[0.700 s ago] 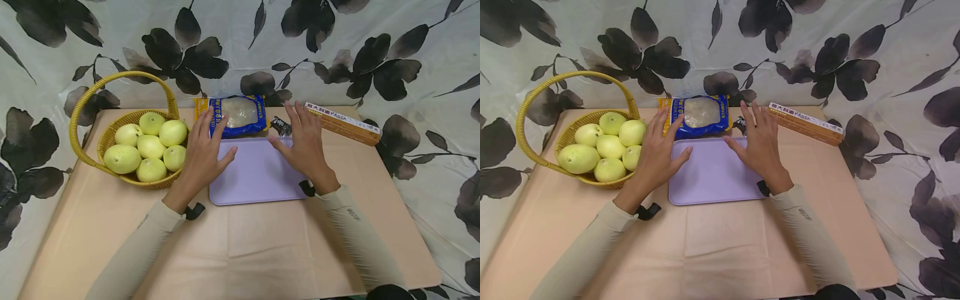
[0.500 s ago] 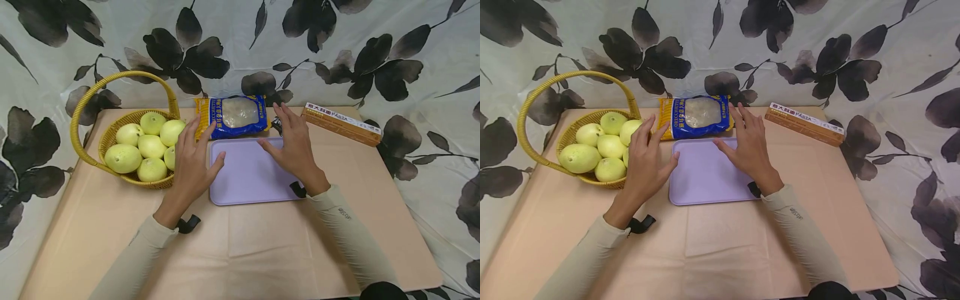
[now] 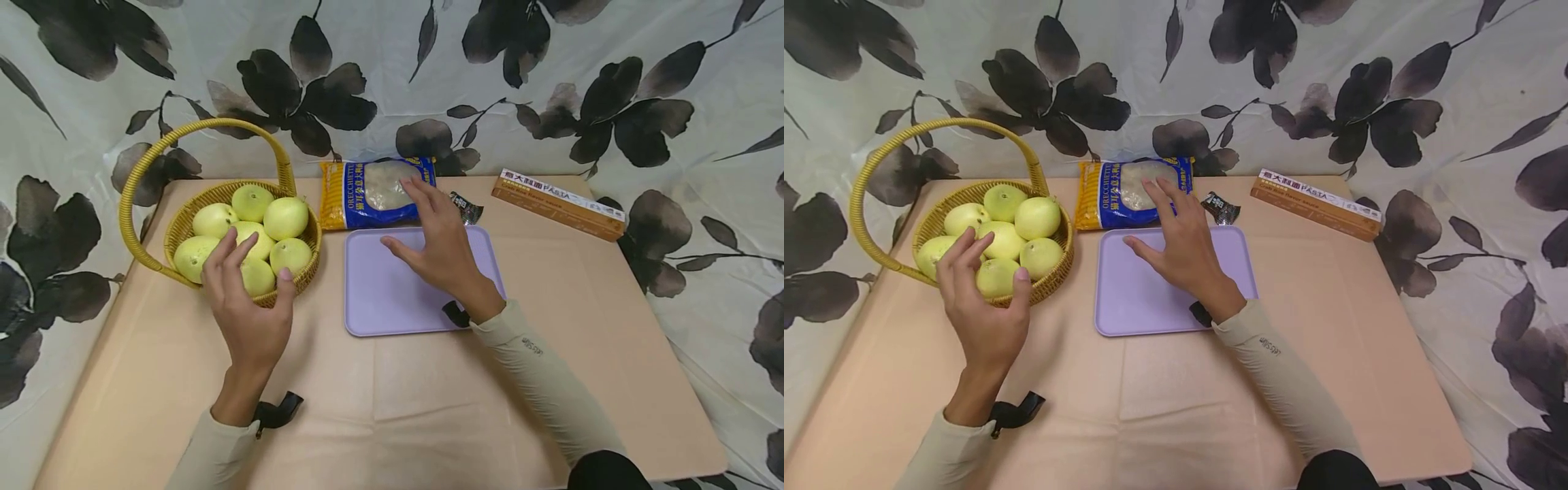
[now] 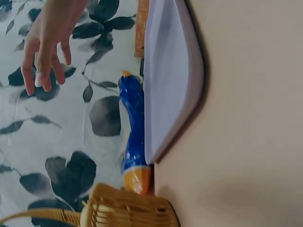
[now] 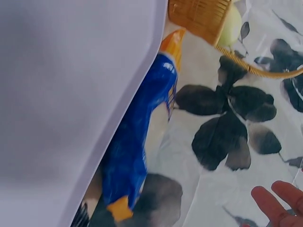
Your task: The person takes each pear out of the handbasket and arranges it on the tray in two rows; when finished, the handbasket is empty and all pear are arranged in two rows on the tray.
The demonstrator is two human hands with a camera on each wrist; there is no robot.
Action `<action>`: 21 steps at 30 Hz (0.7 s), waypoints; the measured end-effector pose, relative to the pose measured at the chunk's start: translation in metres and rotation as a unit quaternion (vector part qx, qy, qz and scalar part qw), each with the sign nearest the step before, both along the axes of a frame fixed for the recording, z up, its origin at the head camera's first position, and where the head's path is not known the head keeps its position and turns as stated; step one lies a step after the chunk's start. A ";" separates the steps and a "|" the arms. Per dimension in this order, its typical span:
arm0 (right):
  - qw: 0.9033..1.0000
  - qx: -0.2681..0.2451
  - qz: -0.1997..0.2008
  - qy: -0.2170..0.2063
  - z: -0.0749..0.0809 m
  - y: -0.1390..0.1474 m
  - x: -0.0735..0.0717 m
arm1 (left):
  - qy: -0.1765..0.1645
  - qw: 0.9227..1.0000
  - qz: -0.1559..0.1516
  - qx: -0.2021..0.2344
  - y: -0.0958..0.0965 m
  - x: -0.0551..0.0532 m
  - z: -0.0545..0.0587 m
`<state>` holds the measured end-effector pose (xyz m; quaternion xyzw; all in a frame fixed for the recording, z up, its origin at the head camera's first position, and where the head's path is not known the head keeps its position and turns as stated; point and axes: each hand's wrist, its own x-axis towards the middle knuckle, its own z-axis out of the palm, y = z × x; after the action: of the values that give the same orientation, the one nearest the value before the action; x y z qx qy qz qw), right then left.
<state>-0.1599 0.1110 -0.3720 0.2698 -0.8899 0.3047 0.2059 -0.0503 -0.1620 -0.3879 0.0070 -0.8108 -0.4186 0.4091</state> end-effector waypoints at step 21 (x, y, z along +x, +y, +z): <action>0.998 0.012 0.062 -0.018 -0.005 -0.049 0.004 | -0.006 0.962 0.146 0.229 -0.032 0.021 -0.023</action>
<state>-0.1556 0.0619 -0.3768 0.3217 -0.8786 0.3110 0.1669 -0.0297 -0.1941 -0.4109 0.2210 -0.6860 -0.5289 0.4481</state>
